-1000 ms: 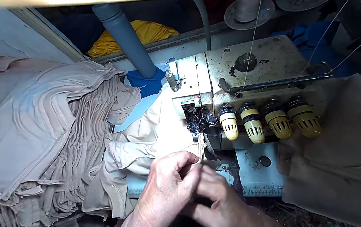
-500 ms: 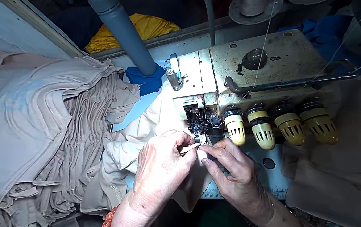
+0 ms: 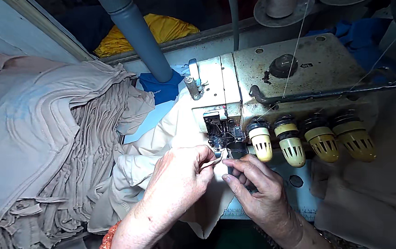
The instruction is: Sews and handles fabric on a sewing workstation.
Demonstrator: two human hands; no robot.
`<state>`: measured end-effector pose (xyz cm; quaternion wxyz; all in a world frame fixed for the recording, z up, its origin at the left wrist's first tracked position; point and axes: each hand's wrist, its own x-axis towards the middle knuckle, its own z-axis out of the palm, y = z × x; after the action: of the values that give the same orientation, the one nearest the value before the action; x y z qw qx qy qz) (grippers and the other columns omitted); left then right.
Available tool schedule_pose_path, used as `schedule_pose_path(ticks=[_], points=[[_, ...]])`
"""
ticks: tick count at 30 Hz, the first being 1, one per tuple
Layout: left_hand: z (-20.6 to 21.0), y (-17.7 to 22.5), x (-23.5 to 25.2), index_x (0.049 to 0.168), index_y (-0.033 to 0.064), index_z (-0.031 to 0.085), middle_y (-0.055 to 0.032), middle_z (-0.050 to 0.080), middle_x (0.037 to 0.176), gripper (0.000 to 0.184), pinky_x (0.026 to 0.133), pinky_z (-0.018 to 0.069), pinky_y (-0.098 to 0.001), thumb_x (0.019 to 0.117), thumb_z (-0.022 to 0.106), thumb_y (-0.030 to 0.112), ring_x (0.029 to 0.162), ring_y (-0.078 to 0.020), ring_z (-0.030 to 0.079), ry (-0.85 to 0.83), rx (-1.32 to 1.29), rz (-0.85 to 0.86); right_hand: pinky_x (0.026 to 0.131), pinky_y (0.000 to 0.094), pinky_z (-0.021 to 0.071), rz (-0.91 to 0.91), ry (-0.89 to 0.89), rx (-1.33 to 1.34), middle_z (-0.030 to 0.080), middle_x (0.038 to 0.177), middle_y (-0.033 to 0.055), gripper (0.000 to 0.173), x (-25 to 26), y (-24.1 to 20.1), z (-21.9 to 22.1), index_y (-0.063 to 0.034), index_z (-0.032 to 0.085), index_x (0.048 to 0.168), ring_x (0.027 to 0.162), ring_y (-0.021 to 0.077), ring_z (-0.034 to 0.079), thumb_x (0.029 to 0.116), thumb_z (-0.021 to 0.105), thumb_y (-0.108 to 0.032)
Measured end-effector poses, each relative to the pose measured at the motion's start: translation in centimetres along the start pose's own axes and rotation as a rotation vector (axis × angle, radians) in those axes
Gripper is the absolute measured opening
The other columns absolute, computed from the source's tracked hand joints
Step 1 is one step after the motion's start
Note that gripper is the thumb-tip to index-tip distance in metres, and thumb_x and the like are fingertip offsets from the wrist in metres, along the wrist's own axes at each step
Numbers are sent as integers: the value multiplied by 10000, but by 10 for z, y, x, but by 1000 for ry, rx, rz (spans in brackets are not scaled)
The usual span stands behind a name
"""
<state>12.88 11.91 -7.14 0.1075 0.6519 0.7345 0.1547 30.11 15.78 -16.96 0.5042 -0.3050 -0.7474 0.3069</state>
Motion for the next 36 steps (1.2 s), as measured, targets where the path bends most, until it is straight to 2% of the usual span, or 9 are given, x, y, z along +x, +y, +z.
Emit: schedule_pose_path(ticks=[6, 10, 12, 15, 19, 26, 32, 34, 36], points=[[-9, 6, 0, 773, 270, 689, 159, 464, 545, 92, 438, 361, -273, 809, 605, 285, 471, -6, 459, -23, 109, 109, 591, 115, 471, 16, 2, 28, 643, 822, -36, 189, 0, 0, 0, -98, 773, 1061, 684, -26, 561, 928, 691, -205], [4, 10, -12, 758, 199, 682, 83, 487, 557, 144, 404, 383, -303, 830, 566, 245, 466, -86, 512, 113, 226, 254, 772, 185, 593, 142, 31, 227, 690, 956, 9, 246, -14, 0, 7, -51, 710, 1101, 855, 35, 674, 920, 731, -217], [13, 15, -20, 747, 162, 682, 39, 507, 561, 214, 369, 355, -303, 885, 529, 217, 446, -124, 520, 199, 293, 305, 818, 206, 591, 254, 24, 323, 715, 957, 25, 276, -26, 0, 12, -17, 679, 1095, 882, 51, 692, 890, 741, -190], [20, 25, -28, 787, 118, 718, -7, 568, 611, 240, 358, 363, -303, 905, 516, 172, 460, -158, 556, 257, 375, 327, 750, 185, 579, 375, -16, 393, 721, 869, 13, 159, -38, -2, 13, -15, 725, 965, 816, 37, 683, 881, 716, -150], [23, 30, -25, 820, 98, 738, -43, 604, 690, 212, 363, 380, -303, 854, 531, 123, 473, -176, 564, 276, 405, 342, 791, 192, 511, 385, -51, 470, 709, 789, -34, 121, -39, -4, 9, -58, 745, 815, 828, 22, 637, 875, 726, -163], [28, 28, -12, 706, 98, 665, -39, 536, 638, 171, 364, 374, -297, 854, 600, 154, 458, -172, 541, 338, 378, 314, 697, 175, 509, 486, -74, 606, 680, 737, -36, 140, -26, -7, 5, -63, 735, 776, 738, 9, 623, 874, 749, -162], [24, 11, -35, 690, 145, 639, 36, 531, 584, 172, 390, 368, -278, 825, 560, 219, 468, -84, 518, 274, 99, 190, 676, 164, 548, 464, -198, 682, 714, 789, -8, 116, -24, -7, -8, -25, 748, 839, 738, -3, 652, 900, 718, -119], [22, -1, -54, 683, 131, 647, 48, 590, 628, 187, 489, 422, -224, 838, 560, 190, 565, -24, 555, 213, -177, 96, 677, 161, 567, 462, -231, 698, 726, 813, -10, 90, -28, -7, -16, -17, 742, 852, 744, -13, 666, 898, 719, -91], [20, -11, -71, 715, 101, 689, 85, 669, 735, 154, 643, 498, -113, 824, 585, 67, 710, 75, 600, 180, -623, -50, 674, 160, 565, 465, -265, 703, 724, 823, -17, 82, -33, -7, -23, -19, 736, 863, 744, -17, 662, 908, 707, -81]])
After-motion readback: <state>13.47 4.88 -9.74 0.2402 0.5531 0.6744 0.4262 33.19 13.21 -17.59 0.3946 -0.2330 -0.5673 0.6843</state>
